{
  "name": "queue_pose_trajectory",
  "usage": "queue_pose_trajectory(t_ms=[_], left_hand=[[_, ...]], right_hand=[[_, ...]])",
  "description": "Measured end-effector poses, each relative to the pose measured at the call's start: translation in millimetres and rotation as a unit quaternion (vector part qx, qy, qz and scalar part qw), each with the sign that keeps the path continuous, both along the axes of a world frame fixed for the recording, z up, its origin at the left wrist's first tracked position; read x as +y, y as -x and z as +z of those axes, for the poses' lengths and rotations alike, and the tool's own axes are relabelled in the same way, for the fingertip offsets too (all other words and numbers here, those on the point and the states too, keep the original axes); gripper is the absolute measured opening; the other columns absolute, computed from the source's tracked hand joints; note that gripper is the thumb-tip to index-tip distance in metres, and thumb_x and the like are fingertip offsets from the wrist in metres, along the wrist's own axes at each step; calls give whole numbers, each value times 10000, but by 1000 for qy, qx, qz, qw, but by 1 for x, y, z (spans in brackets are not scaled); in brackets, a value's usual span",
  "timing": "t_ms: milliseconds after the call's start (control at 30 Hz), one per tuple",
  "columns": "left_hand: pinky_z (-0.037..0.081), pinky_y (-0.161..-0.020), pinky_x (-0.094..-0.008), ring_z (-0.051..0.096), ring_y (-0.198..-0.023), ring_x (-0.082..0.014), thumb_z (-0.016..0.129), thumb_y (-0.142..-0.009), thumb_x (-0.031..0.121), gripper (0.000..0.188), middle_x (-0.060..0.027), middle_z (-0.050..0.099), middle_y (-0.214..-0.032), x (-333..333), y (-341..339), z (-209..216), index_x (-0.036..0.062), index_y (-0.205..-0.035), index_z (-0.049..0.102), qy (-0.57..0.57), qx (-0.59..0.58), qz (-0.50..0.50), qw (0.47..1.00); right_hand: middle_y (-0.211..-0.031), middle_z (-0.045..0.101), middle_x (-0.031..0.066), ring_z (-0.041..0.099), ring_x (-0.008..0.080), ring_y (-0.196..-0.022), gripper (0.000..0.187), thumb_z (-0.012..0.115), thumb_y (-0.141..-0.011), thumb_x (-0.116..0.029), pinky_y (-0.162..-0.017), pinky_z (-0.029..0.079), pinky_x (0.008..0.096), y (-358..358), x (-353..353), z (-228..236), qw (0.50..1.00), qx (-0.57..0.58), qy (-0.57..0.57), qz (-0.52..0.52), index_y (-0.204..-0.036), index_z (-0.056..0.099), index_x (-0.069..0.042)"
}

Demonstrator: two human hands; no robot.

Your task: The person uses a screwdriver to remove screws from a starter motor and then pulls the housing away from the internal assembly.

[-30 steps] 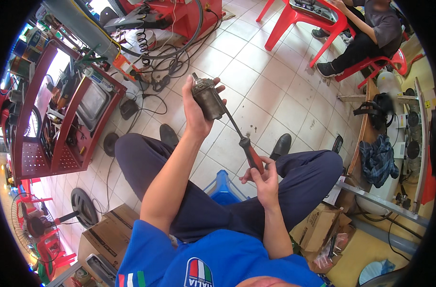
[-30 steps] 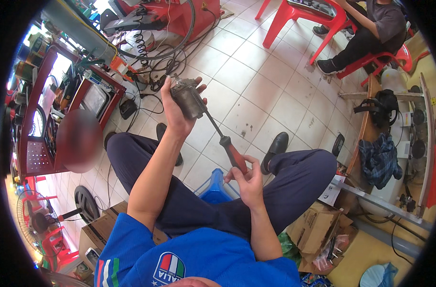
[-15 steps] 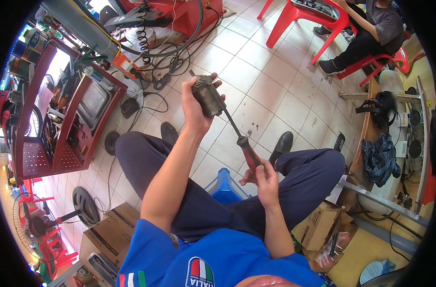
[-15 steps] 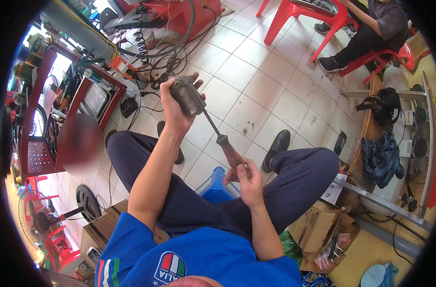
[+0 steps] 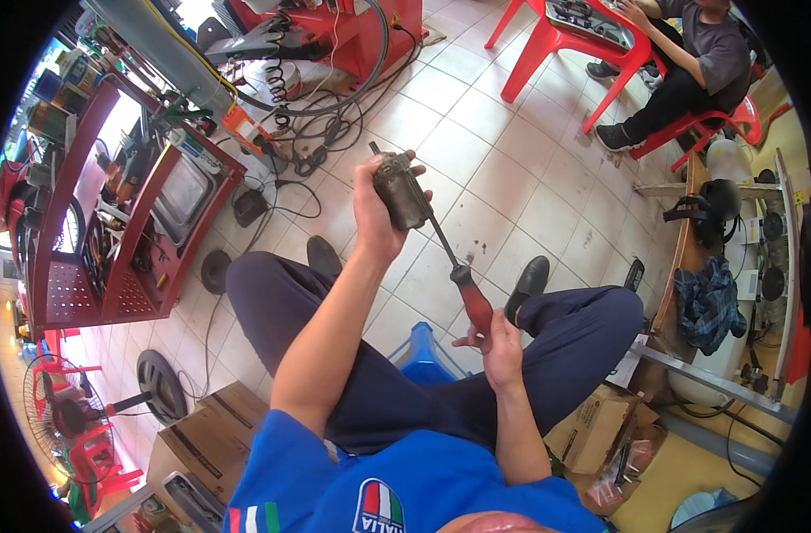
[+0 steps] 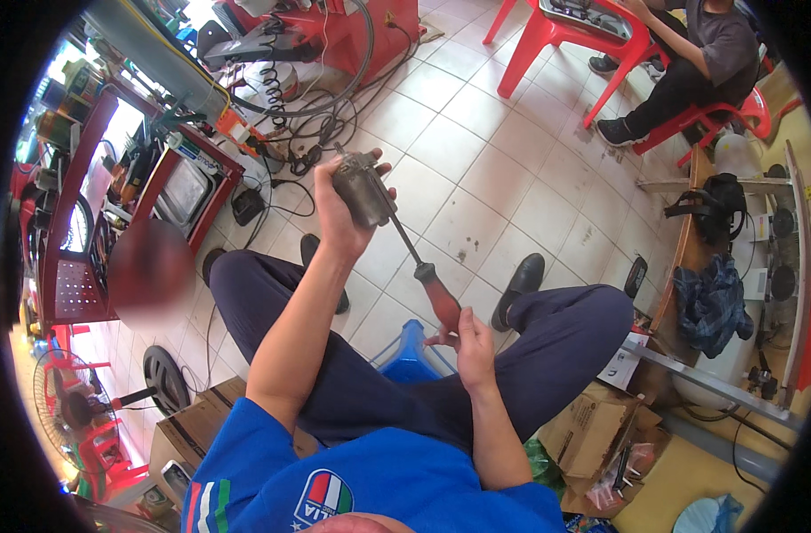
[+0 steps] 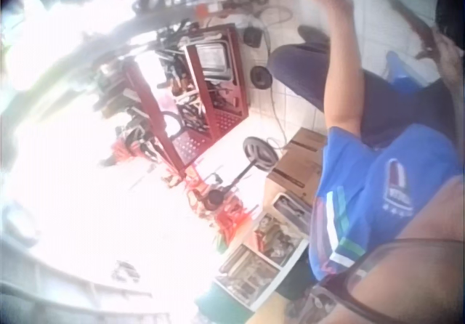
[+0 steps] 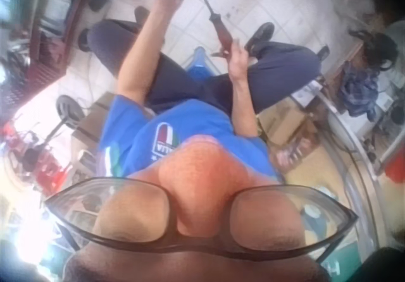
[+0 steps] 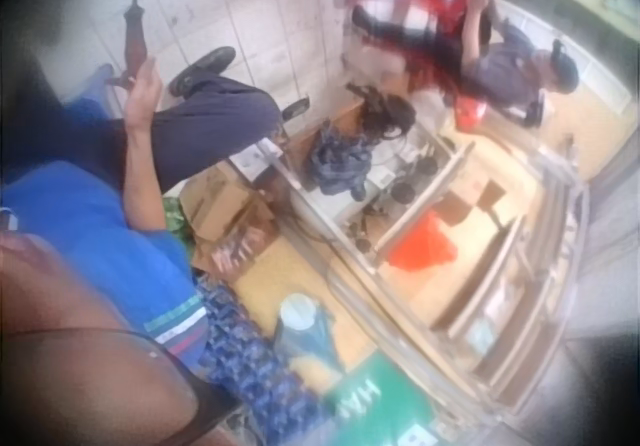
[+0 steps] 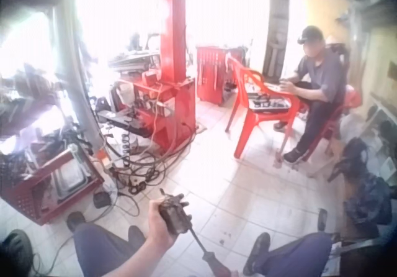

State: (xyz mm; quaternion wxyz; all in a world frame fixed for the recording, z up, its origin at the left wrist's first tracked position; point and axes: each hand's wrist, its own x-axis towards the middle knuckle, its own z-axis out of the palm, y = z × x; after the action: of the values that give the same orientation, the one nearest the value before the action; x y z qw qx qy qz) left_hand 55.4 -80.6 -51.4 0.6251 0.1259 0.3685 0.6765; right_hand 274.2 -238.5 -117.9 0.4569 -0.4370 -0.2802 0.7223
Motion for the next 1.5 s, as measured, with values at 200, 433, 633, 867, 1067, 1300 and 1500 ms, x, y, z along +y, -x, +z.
queue_pose_trajectory(t_ms=[200, 433, 633, 867, 1067, 1300, 1500], left_hand=[[519, -792, -429, 584, -1069, -251, 461, -905, 417, 417, -117, 624, -1193, 0, 2, -3, 62, -1106, 552, 20, -5, 24, 999], [512, -807, -427, 570, -1103, -254, 450, -911, 443, 454, -127, 617, -1239, 0, 8, -2, 58, -1126, 559, 4, -16, 3, 1000], [513, -804, -433, 570, -1103, -255, 443, -912, 445, 446, -131, 616, -1245, 0, 3, -9, 72, -1125, 564, 6, -1, 0, 1000], [513, -805, -437, 569, -1103, -262, 444, -911, 447, 438, -133, 614, -1258, 1, 3, -11, 77, -1115, 561, -10, -8, -15, 1000], [509, -819, -434, 573, -1116, -270, 452, -912, 449, 415, -132, 612, -1275, 2, 7, -8, 100, -1111, 554, -7, -8, -4, 1000], [509, -833, -431, 585, -1126, -278, 419, -928, 442, 414, -147, 609, -1299, 0, 3, -4, 102, -1125, 550, -19, -1, -21, 1000], [509, -849, -429, 596, -1147, -302, 391, -940, 431, 434, -167, 618, -1299, -1, -5, -1, 83, -1141, 557, -13, -6, -44, 999]], right_hand=[[-935, 639, 115, 645, 180, -777, 386, 418, -1085, -293, -776, 602, 437, 11, 0, 15, 984, -138, -113, -26, -1226, 555, 40], [-993, 647, 140, 656, 195, -859, 455, 447, -1074, -322, -774, 602, 422, 7, 0, 8, 1000, -14, -2, 2, -1348, 465, 41], [-874, 602, 89, 609, 155, -765, 450, 448, -1072, -335, -723, 599, 404, 10, -2, 15, 998, -49, -36, 10, -1350, 442, 20], [-850, 614, 94, 611, 153, -718, 384, 515, -1053, -277, -718, 586, 389, 9, -1, 13, 999, -45, -11, -3, -1292, 414, 6], [-883, 604, 97, 604, 159, -730, 394, 557, -1025, -141, -751, 582, 392, 12, -3, 15, 999, 11, -16, 43, -1346, 391, 15], [-886, 667, 114, 652, 150, -749, 455, 660, -969, -220, -719, 543, 311, 22, -6, 21, 962, -242, -128, 11, -1310, 474, 18], [-798, 682, 119, 663, 154, -697, 470, 706, -928, -297, -651, 515, 303, 20, -10, 35, 947, -286, -87, 122, -1241, 529, 7]])
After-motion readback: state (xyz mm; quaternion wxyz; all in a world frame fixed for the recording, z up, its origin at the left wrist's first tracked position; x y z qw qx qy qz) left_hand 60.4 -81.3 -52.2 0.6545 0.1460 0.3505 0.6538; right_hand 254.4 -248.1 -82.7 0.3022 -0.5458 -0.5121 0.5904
